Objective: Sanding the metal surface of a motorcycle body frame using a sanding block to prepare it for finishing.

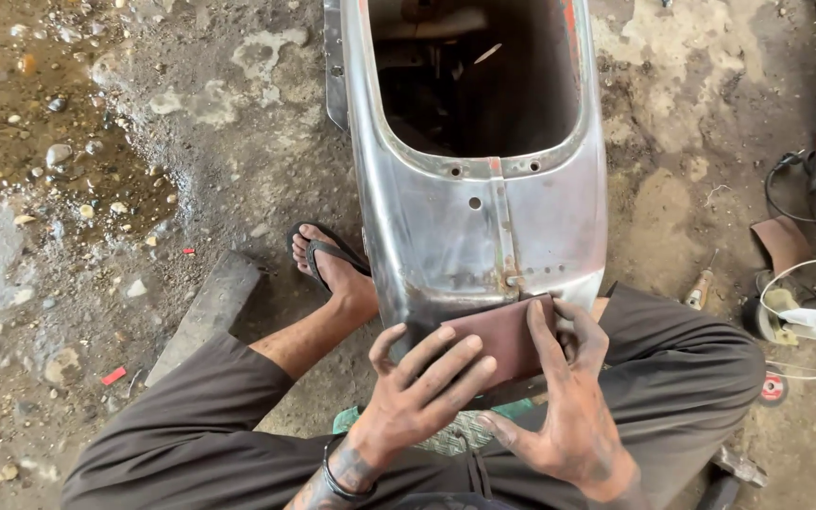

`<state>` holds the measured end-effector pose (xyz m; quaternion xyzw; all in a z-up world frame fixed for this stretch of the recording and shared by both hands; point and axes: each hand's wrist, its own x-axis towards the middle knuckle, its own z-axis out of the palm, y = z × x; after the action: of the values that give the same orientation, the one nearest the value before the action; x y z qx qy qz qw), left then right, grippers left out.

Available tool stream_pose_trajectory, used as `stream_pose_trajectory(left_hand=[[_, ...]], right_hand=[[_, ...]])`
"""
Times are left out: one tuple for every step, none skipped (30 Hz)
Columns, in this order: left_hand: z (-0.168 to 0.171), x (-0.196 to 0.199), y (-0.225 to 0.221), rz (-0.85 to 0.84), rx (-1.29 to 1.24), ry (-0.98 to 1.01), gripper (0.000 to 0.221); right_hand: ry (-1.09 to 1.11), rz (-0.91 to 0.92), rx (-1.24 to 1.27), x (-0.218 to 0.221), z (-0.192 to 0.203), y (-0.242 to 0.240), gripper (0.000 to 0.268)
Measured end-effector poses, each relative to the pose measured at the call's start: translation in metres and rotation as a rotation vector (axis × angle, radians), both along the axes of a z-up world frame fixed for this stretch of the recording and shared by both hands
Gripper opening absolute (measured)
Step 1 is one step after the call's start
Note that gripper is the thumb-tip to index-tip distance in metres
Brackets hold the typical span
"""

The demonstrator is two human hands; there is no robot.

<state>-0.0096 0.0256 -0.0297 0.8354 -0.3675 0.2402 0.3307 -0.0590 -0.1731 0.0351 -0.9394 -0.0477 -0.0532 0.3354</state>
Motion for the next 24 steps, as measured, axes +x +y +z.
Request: stream_pose_trajectory(left_hand=[[0.003, 0.001, 0.001, 0.000, 0.005, 0.001, 0.041], [0.005, 0.003, 0.002, -0.010, 0.016, -0.010, 0.041], [0.008, 0.003, 0.003, -0.018, 0.026, -0.018, 0.040], [0.012, 0.002, 0.004, -0.016, 0.031, -0.014, 0.040], [0.017, 0.003, 0.004, -0.020, 0.052, -0.022, 0.039], [0.022, 0.005, 0.005, -0.024, 0.073, -0.031, 0.038], [0.026, 0.004, 0.005, -0.019, 0.078, -0.031, 0.038], [0.030, 0.004, 0.006, -0.019, 0.102, -0.031, 0.037], [0.035, 0.004, 0.006, -0.019, 0.126, -0.032, 0.036], [0.039, 0.004, 0.006, -0.014, 0.130, -0.033, 0.036], [0.044, 0.005, 0.005, -0.034, 0.141, -0.037, 0.035], [0.048, 0.006, 0.005, -0.053, 0.152, -0.041, 0.035], [0.054, 0.003, 0.002, -0.047, 0.155, -0.044, 0.035], [0.059, 0.002, -0.001, -0.053, 0.158, -0.013, 0.035], [0.065, 0.000, -0.003, -0.056, 0.163, 0.020, 0.035], [0.068, -0.003, -0.010, -0.048, 0.167, 0.019, 0.035], [0.071, -0.006, -0.017, -0.024, 0.150, 0.060, 0.042], [0.073, -0.009, -0.023, 0.001, 0.132, 0.101, 0.049], [0.076, -0.008, -0.023, 0.004, 0.136, 0.100, 0.049], [0.079, -0.006, -0.022, -0.025, 0.167, 0.093, 0.047], [0.081, -0.005, -0.021, -0.057, 0.196, 0.089, 0.046], [0.087, -0.002, -0.020, -0.056, 0.198, 0.092, 0.046], [0.092, 0.002, -0.020, -0.079, 0.206, 0.081, 0.045], [0.098, 0.006, -0.019, -0.102, 0.214, 0.071, 0.043]], right_hand=[[0.001, 0.000, 0.005, 0.001, 0.000, -0.007, 0.117], [-0.028, 0.048, -0.072, 0.002, 0.000, -0.013, 0.115], [-0.054, 0.098, -0.148, 0.003, 0.001, -0.020, 0.113], [-0.051, 0.101, -0.143, 0.004, -0.004, -0.024, 0.113], [-0.144, 0.095, -0.273, 0.006, -0.009, -0.029, 0.099], [-0.237, 0.087, -0.402, 0.008, -0.014, -0.033, 0.089], [-0.239, 0.092, -0.397, 0.012, -0.012, -0.033, 0.089], [-0.340, 0.153, -0.412, 0.016, -0.010, -0.034, 0.072], [-0.443, 0.213, -0.426, 0.021, -0.007, -0.035, 0.057], [-0.445, 0.217, -0.421, 0.025, -0.007, -0.035, 0.057], [-0.506, 0.255, -0.375, 0.030, -0.006, -0.035, 0.045], [-0.567, 0.294, -0.329, 0.035, -0.005, -0.035, 0.034], [-0.572, 0.298, -0.325, 0.036, -0.004, -0.034, 0.034], [-0.604, 0.279, -0.329, 0.038, -0.003, -0.033, 0.032], [-0.633, 0.262, -0.330, 0.040, -0.002, -0.031, 0.029], [-0.637, 0.268, -0.324, 0.040, -0.005, -0.029, 0.029], [-0.648, 0.237, -0.312, 0.039, -0.009, -0.027, 0.029], [-0.659, 0.207, -0.300, 0.038, -0.013, -0.025, 0.029], [-0.661, 0.208, -0.295, 0.038, -0.017, -0.024, 0.029], [-0.679, 0.184, -0.273, 0.039, -0.020, -0.024, 0.028], [-0.693, 0.160, -0.254, 0.038, -0.023, -0.023, 0.027], [-0.691, 0.159, -0.252, 0.038, -0.020, -0.024, 0.027], [-0.698, 0.162, -0.261, 0.039, -0.017, -0.024, 0.025], [-0.706, 0.164, -0.270, 0.039, -0.014, -0.025, 0.023]])
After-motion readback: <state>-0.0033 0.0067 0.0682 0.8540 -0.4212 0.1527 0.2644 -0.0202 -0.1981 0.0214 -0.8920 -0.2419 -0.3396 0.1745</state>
